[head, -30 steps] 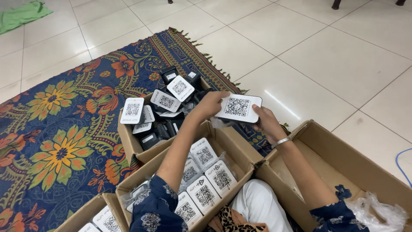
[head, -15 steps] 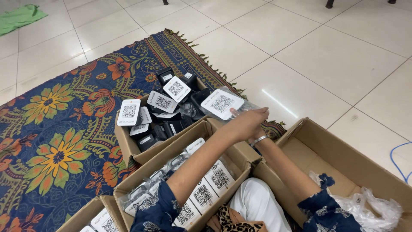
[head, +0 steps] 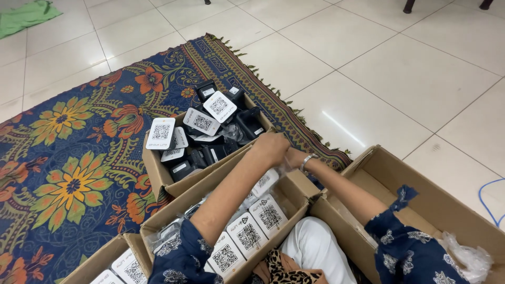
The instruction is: The person packs electronic scanners with QR codes into plastic bags and boxes.
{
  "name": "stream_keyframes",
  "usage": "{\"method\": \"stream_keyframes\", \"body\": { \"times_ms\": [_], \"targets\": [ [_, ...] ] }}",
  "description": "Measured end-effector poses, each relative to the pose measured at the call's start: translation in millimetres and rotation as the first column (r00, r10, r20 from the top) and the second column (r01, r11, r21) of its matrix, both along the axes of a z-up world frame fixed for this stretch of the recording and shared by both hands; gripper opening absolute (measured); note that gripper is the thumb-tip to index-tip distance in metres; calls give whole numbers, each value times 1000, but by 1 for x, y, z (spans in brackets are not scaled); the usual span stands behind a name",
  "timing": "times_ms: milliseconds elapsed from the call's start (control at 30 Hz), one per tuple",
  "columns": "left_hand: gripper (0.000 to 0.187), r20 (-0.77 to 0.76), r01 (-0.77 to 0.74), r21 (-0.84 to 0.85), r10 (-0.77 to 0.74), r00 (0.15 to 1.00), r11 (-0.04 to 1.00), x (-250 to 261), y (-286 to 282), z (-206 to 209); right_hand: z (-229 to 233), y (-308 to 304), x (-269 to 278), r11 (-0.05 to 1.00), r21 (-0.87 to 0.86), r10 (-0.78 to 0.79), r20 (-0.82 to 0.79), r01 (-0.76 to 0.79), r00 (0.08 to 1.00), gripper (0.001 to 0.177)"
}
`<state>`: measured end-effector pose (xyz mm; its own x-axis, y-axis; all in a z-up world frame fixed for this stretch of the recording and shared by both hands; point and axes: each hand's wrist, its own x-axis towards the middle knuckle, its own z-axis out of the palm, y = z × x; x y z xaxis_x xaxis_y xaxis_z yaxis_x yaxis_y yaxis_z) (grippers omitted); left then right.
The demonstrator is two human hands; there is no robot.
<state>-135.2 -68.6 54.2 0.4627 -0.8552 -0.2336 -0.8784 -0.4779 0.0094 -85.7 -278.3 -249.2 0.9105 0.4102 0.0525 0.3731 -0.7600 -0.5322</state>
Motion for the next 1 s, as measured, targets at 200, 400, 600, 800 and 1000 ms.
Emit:
{"method": "stream_keyframes", "body": {
  "times_ms": [200, 400, 600, 800, 1000],
  "targets": [
    [27, 412, -136, 64, 98, 906, 989, 32, 23, -76, 84, 91, -23, 955, -22, 269, -356, -296, 895, 43],
    [16, 269, -63, 58, 45, 962, 996, 68, 55, -123, 157, 101, -40, 967, 158, 249, -409, -200, 878, 37],
    [11, 194, -161, -88, 175, 965, 983, 76, 92, -85, 214, 98, -89, 989, -13, 119, -502, -144, 857, 74],
    [45, -197, -52, -42, 43, 979, 998, 50, 82, -83, 119, 93, -124, 861, -316, 482, 260, -398, 837, 84],
    [108, -301, 64, -87, -87, 950, 994, 19, 58, -98, 187, 103, -133, 966, -137, 226, 50, -218, 973, 12]
  ]
}}
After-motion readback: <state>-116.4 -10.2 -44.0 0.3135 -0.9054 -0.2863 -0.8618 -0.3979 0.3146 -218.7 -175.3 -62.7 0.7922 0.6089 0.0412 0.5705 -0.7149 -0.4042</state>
